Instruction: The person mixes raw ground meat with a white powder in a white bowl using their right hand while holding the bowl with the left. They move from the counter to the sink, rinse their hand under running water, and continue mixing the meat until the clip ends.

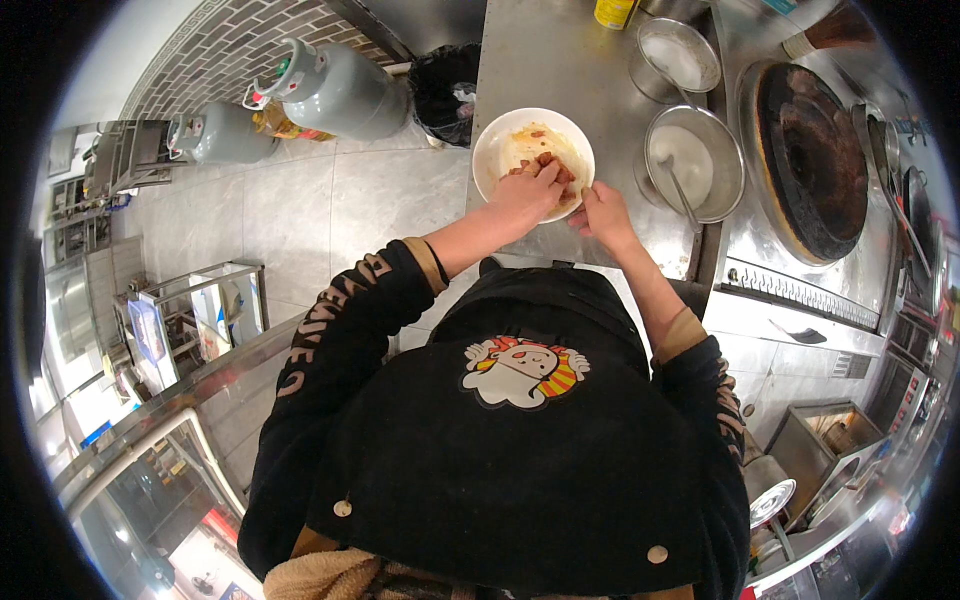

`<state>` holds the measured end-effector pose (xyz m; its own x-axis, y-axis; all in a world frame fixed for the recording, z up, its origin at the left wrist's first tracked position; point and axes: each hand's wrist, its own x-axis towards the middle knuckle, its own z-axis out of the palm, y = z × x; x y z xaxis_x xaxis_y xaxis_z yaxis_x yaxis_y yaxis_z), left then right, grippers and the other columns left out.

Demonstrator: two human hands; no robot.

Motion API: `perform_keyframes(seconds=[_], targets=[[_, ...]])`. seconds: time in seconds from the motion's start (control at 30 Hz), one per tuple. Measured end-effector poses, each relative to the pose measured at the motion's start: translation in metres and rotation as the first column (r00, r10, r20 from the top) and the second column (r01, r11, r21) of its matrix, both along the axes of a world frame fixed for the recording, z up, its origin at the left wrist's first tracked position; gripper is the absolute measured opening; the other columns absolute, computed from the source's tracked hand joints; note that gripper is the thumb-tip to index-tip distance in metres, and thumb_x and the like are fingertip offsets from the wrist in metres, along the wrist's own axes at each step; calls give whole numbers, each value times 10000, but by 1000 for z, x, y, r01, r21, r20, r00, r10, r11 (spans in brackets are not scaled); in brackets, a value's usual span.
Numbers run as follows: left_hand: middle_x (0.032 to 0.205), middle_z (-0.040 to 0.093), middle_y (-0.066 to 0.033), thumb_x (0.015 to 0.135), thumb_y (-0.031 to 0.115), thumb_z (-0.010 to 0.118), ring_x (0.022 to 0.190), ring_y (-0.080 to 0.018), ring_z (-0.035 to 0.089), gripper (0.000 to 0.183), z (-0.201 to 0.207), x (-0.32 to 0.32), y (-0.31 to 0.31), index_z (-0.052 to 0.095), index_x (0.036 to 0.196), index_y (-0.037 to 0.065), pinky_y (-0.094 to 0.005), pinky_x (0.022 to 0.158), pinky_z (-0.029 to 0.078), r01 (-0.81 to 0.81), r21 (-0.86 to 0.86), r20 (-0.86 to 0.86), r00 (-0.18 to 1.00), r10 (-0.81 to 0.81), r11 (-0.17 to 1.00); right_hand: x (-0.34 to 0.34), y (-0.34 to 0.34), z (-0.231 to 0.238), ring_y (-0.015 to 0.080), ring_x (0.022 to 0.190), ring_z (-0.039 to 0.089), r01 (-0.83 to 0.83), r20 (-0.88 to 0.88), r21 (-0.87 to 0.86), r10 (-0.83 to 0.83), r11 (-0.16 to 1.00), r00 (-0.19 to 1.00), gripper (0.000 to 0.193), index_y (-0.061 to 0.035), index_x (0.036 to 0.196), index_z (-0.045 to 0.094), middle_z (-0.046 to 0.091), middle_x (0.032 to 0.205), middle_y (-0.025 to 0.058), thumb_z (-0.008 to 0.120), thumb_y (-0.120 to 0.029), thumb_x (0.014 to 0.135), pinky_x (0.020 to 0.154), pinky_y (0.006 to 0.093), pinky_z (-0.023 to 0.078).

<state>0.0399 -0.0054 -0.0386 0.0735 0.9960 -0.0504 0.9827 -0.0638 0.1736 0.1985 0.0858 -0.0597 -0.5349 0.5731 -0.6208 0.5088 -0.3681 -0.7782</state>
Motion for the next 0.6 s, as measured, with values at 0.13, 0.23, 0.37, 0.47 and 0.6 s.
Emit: perform_keyframes(seconds=[0.13, 0.23, 0.37, 0.47, 0.6], targets=[[1009, 642, -116, 811, 142, 602, 788, -279, 667, 190, -13, -15, 10, 685, 976, 98, -389, 669, 539, -210, -46, 289, 933, 214, 977, 0, 0, 1, 152, 653, 655, -14, -6, -9, 14, 1000, 1000, 294, -22, 1056, 571, 660, 831, 78, 396, -242, 971, 524, 284, 499], [932, 673, -164, 762, 158, 656, 864, -299, 657, 219, -7, -29, 22, 686, 961, 70, -400, 724, 524, -352, -149, 459, 803, 380, 924, 1, 1, 1, 141, 641, 648, -11, -24, -17, 11, 1000, 1000, 292, -26, 1059, 574, 659, 826, 69, 400, -242, 970, 519, 280, 495], [1094, 633, -158, 741, 180, 680, 892, -323, 649, 419, 16, -42, 13, 600, 1136, 63, -414, 769, 527, -274, -112, 325, 898, 296, 955, 2, 1, 0, 136, 628, 645, -9, -15, -22, 8, 1000, 1000, 291, -24, 1061, 576, 657, 821, 65, 403, -237, 966, 504, 277, 489], [1203, 585, -157, 753, 165, 657, 913, -334, 642, 508, 25, -40, -3, 518, 1233, 74, -427, 788, 528, -261, -300, 150, 937, 316, 918, 2, 0, -1, 137, 621, 646, -8, -16, -7, 8, 1000, 1000, 287, -19, 1056, 577, 657, 816, 66, 406, -229, 959, 495, 282, 490], [1085, 596, -155, 794, 137, 624, 935, -332, 649, 379, 18, -32, -11, 557, 1164, 86, -436, 803, 523, -253, -348, 158, 933, 322, 903, 0, 1, -2, 144, 617, 650, 5, 10, 1, -5, 1000, 1000, 285, -7, 1047, 578, 656, 807, 73, 410, -217, 950, 490, 290, 497]])
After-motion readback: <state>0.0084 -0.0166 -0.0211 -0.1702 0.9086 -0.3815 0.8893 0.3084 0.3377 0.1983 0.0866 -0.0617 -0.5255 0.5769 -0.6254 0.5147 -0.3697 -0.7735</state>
